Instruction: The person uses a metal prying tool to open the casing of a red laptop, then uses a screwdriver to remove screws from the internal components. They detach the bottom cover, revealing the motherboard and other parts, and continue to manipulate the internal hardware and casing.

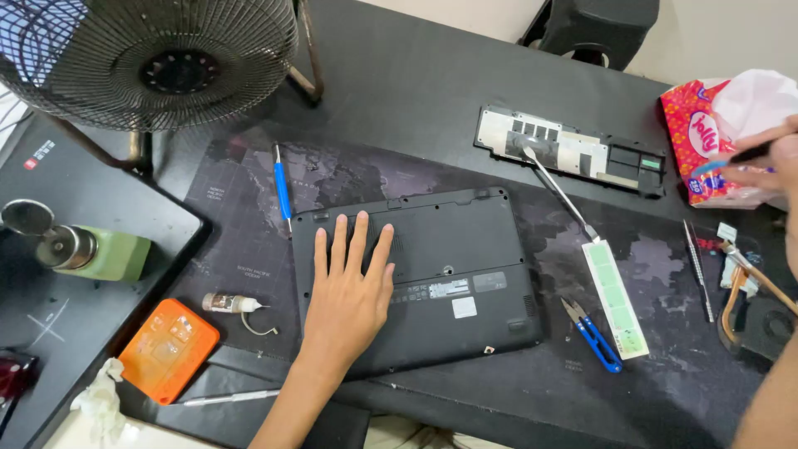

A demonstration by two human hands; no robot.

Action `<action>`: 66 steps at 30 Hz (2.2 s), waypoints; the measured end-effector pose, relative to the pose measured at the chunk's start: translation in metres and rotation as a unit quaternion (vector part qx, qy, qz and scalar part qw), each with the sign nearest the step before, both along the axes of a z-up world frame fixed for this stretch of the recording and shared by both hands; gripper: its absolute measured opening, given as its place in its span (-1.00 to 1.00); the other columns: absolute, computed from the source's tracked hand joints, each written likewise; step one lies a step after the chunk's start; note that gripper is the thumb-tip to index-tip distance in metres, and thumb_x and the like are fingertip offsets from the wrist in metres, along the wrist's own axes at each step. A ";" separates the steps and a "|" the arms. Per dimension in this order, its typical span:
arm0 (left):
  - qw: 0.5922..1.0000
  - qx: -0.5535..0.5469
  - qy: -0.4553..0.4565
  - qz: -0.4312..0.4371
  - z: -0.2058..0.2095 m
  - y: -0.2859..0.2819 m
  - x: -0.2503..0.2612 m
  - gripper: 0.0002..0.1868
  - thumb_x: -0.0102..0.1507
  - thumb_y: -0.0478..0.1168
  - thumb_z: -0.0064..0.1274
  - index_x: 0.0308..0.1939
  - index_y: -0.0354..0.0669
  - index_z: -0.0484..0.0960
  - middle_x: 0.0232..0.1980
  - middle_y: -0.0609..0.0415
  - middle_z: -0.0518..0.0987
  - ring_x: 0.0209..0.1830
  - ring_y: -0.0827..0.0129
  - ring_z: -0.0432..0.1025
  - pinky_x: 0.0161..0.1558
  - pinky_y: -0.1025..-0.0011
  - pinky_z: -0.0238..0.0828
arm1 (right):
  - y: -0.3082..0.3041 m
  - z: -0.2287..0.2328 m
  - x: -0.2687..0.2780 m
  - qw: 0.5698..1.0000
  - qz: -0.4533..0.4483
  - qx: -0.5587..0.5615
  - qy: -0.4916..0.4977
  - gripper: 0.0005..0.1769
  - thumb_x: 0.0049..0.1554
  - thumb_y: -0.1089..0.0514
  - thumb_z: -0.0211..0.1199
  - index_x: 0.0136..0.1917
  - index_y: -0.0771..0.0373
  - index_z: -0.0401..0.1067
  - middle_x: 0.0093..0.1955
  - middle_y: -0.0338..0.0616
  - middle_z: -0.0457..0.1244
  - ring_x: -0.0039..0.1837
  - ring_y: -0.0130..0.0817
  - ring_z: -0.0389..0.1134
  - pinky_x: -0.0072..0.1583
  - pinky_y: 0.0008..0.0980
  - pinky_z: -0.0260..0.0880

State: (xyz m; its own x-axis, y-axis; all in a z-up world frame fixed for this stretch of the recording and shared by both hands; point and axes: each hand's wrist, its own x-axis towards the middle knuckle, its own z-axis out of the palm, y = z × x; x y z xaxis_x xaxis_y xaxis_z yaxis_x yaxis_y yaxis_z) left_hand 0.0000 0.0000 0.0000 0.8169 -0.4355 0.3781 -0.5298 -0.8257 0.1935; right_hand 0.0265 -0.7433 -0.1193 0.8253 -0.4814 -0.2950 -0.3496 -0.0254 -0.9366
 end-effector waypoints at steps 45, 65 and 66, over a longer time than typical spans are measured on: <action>0.997 -0.009 -0.051 0.063 0.002 -0.090 0.071 -0.61 0.37 0.01 0.02 -0.36 -0.24 0.50 -0.31 -0.07 0.43 -0.24 0.08 0.36 -0.13 0.16 0.24 | 0.386 0.200 0.016 0.832 0.284 -0.474 0.055 -0.67 0.12 0.01 0.31 0.11 0.14 0.38 -0.03 -0.07 0.36 0.04 -0.06 0.39 0.03 -0.08 0.37; 0.990 -0.122 -0.031 0.059 0.092 -0.080 0.059 -0.49 0.29 0.07 0.18 -0.58 -0.27 0.61 -0.44 -0.04 0.56 -0.59 0.01 0.45 -0.54 0.18 0.34 | 0.381 0.241 0.000 0.905 0.186 -0.332 -0.187 -0.78 0.29 0.30 0.15 0.14 0.39 0.20 -0.02 0.05 0.35 0.01 -0.24 0.46 0.00 -0.30 0.50; 0.991 -0.120 -0.028 0.061 0.094 -0.080 0.057 -0.50 0.29 0.06 0.18 -0.58 -0.25 0.61 -0.43 -0.03 0.56 -0.61 0.01 0.43 -0.56 0.18 0.32 | 0.382 0.244 -0.004 0.910 0.175 -0.296 -0.232 -0.79 0.34 0.31 0.11 0.16 0.40 0.13 0.01 0.06 0.34 0.04 -0.27 0.46 0.02 -0.34 0.53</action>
